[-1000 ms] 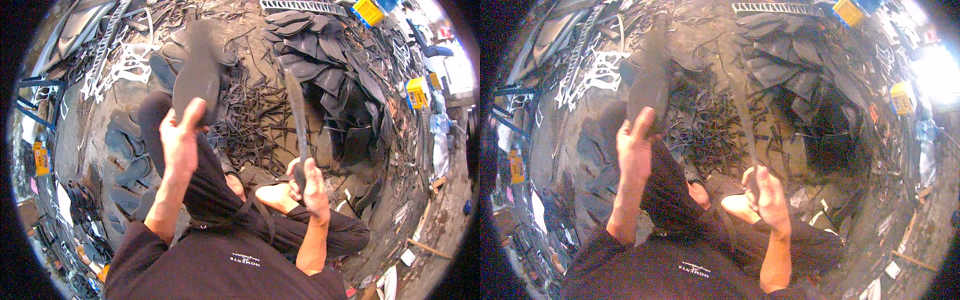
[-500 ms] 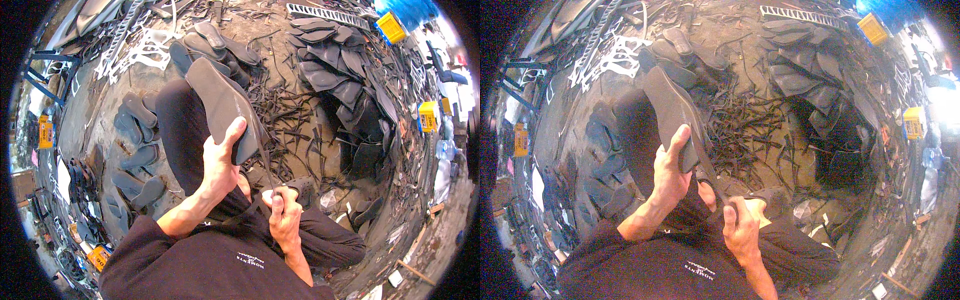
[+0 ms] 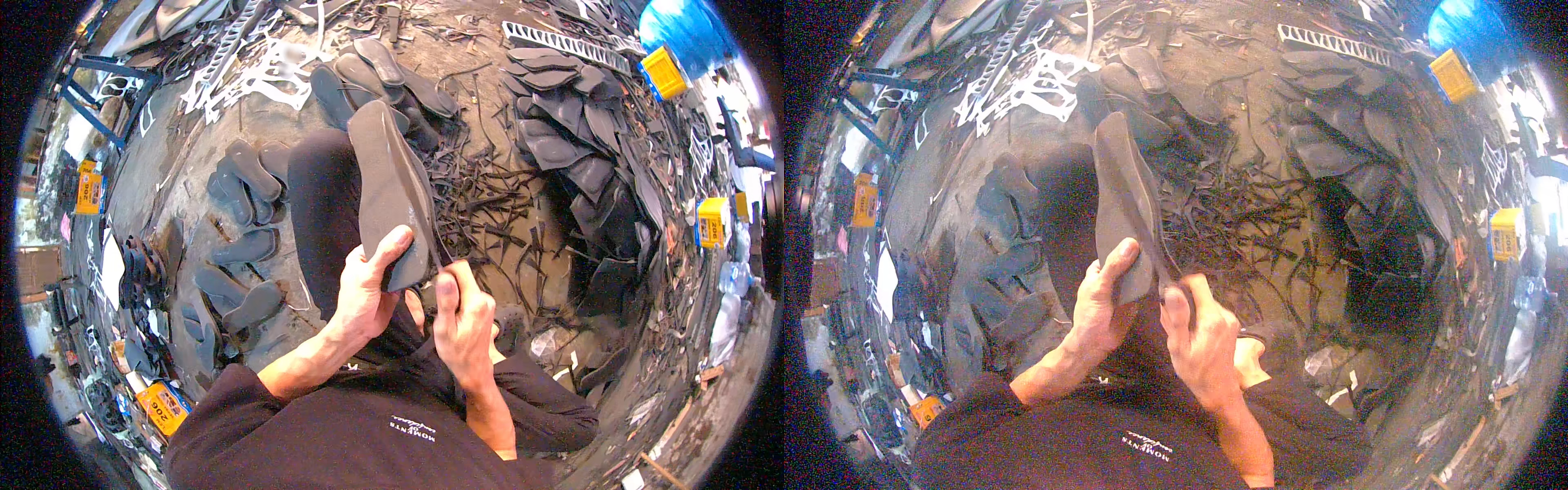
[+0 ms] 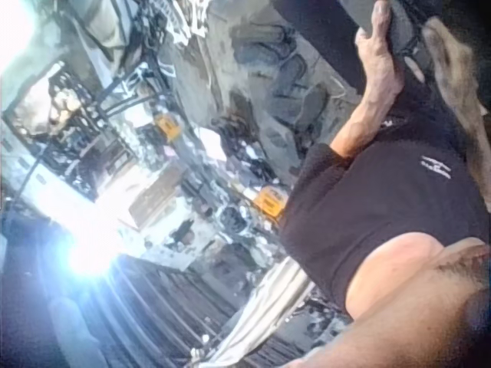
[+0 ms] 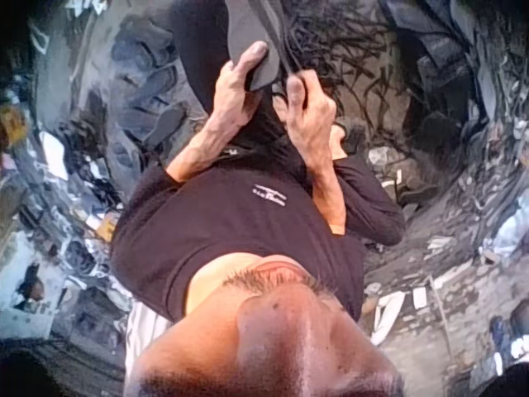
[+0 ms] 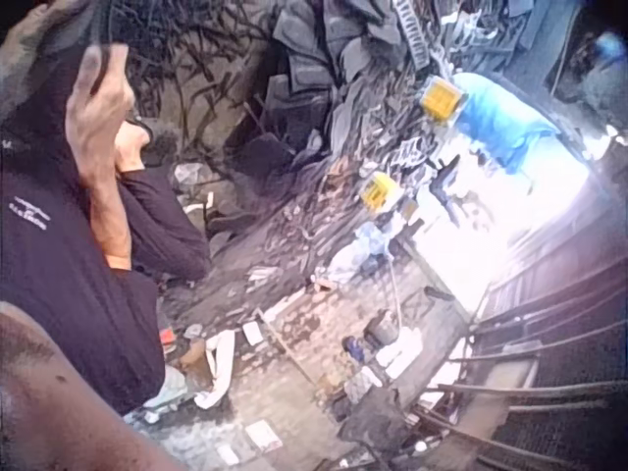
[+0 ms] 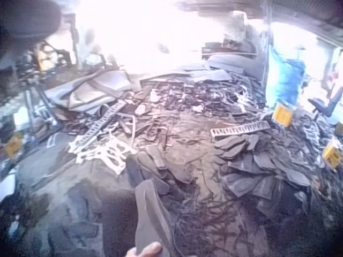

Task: The person sits on the floor and uses a knife to trim the edges of black rubber shoe insoles. They pick up insoles one at a time, cut along the perimeter, and place the trimmed pieces aside.

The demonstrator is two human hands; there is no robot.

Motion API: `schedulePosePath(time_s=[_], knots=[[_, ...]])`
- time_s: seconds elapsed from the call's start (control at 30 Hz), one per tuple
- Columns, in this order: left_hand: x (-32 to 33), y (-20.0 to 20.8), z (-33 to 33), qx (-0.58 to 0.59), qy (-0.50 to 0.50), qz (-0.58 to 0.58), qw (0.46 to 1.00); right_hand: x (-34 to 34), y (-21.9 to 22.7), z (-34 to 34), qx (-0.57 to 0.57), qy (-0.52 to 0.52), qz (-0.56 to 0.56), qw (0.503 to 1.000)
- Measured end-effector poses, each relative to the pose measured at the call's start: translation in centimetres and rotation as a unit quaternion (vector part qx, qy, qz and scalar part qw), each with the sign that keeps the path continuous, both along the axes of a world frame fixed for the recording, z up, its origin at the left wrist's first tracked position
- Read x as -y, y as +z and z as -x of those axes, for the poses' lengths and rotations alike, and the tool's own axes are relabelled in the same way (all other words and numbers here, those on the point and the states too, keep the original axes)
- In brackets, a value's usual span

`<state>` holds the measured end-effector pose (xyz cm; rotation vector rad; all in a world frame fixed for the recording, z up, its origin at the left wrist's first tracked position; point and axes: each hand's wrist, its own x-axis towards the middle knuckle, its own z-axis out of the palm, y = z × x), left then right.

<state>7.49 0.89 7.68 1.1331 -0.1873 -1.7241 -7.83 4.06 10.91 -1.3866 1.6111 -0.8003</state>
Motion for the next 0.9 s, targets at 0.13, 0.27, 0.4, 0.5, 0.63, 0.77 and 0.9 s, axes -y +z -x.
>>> schedulePosePath(time_s=[0.13, 0.27, 0.4, 0.5, 0.63, 0.77, 0.9], knots=[[0.2, 1.2, 0.7, -0.074, 0.042, 0.004, 0.996, -3.7, -2.1, 0.8, -0.002, -0.037, 0.035, 0.999], [-0.2, 2.1, 1.0, -0.048, 0.036, -0.009, 0.998, 0.7, -0.6, 0.9, 0.025, -0.002, -0.044, 0.999], [-0.8, 0.5, 0.2, -0.012, 0.035, -0.017, 0.999, 3.1, 0.9, 0.9, -0.003, 0.016, -0.065, 0.998], [-0.8, 0.2, -1.0, -0.032, 0.016, -0.001, 0.999, -0.3, 0.3, 1.4, 0.068, 0.007, -0.066, 0.996], [-1.2, 0.6, -1.5, -0.041, 0.006, 0.000, 0.999, -0.4, -1.1, 2.1, 0.016, 0.028, -0.103, 0.994], [-1.6, 1.4, -1.7, -0.048, -0.038, 0.022, 0.998, 5.4, -4.5, 0.3, 0.033, 0.017, 0.019, 0.999], [-5.2, 1.9, -1.0, -0.040, -0.161, 0.050, 0.985, 12.9, -7.9, 0.2, 0.103, -0.058, 0.021, 0.993]])
